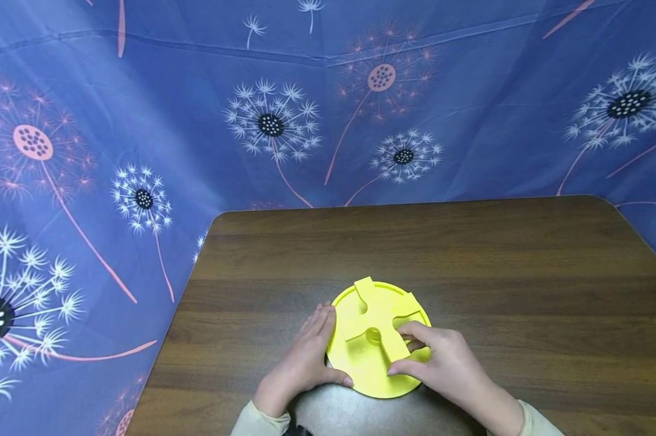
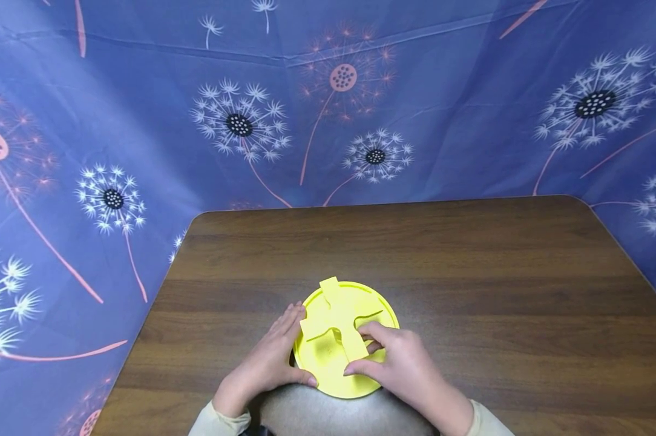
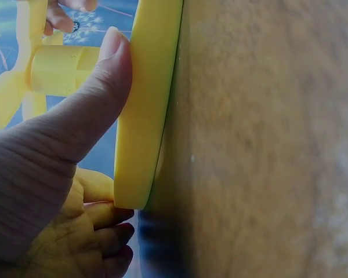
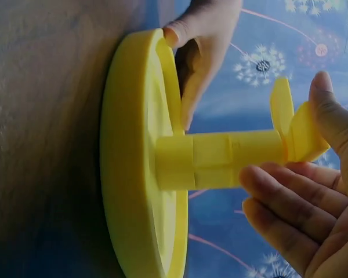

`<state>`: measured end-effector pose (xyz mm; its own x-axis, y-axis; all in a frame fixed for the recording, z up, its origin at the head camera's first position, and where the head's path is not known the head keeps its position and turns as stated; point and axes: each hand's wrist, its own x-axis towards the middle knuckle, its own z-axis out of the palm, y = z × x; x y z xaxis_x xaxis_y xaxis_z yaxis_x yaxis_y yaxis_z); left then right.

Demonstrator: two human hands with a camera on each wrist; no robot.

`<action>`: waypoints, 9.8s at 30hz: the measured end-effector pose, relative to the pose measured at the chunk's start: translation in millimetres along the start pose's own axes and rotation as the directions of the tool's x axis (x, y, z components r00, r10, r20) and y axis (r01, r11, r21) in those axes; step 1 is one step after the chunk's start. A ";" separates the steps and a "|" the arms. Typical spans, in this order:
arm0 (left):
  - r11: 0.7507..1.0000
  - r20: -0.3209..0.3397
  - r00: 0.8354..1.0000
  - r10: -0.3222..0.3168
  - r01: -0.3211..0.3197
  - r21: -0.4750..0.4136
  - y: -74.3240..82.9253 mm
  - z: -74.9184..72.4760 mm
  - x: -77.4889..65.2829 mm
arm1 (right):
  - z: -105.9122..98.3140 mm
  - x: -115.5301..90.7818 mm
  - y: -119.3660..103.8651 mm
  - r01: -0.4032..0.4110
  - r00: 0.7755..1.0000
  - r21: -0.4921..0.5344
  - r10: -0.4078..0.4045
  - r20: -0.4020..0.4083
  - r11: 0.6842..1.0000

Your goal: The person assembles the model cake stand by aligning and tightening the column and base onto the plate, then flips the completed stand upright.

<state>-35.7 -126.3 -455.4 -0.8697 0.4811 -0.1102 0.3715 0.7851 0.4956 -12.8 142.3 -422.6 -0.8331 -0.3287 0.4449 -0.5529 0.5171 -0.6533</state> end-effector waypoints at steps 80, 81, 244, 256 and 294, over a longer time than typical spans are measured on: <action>0.998 -0.007 1.000 0.018 -0.018 -0.053 -3.1 0.4 0.7 | 7.2 -0.1 -8.2 0.150 0.986 -0.186 -0.162 -0.047 0.971; 0.998 -0.006 1.000 0.018 -0.018 -0.054 -2.9 0.3 0.6 | 7.6 -0.3 -8.4 0.152 0.985 -0.192 -0.165 -0.052 0.970; 0.999 0.021 1.000 -0.005 0.006 -0.052 -5.3 1.3 0.9 | -27.9 16.4 32.7 -0.050 0.999 -0.049 0.050 -0.002 0.998; 1.000 -0.004 1.000 -0.008 0.008 -0.018 -3.3 3.1 4.8 | -15.6 18.0 32.4 -0.055 0.995 -0.006 0.054 -0.088 0.998; 0.986 0.047 0.998 0.042 -0.034 -0.163 -18.5 -2.5 -0.9 | -22.7 -16.2 72.4 -0.200 0.940 -0.168 0.237 0.244 0.965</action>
<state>-42.7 -142.3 -462.3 -0.8370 0.5317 -0.1295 0.3428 0.6939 0.6332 -39.0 203.0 -463.3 -0.9184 -0.3789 0.1139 -0.3644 0.6978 -0.6167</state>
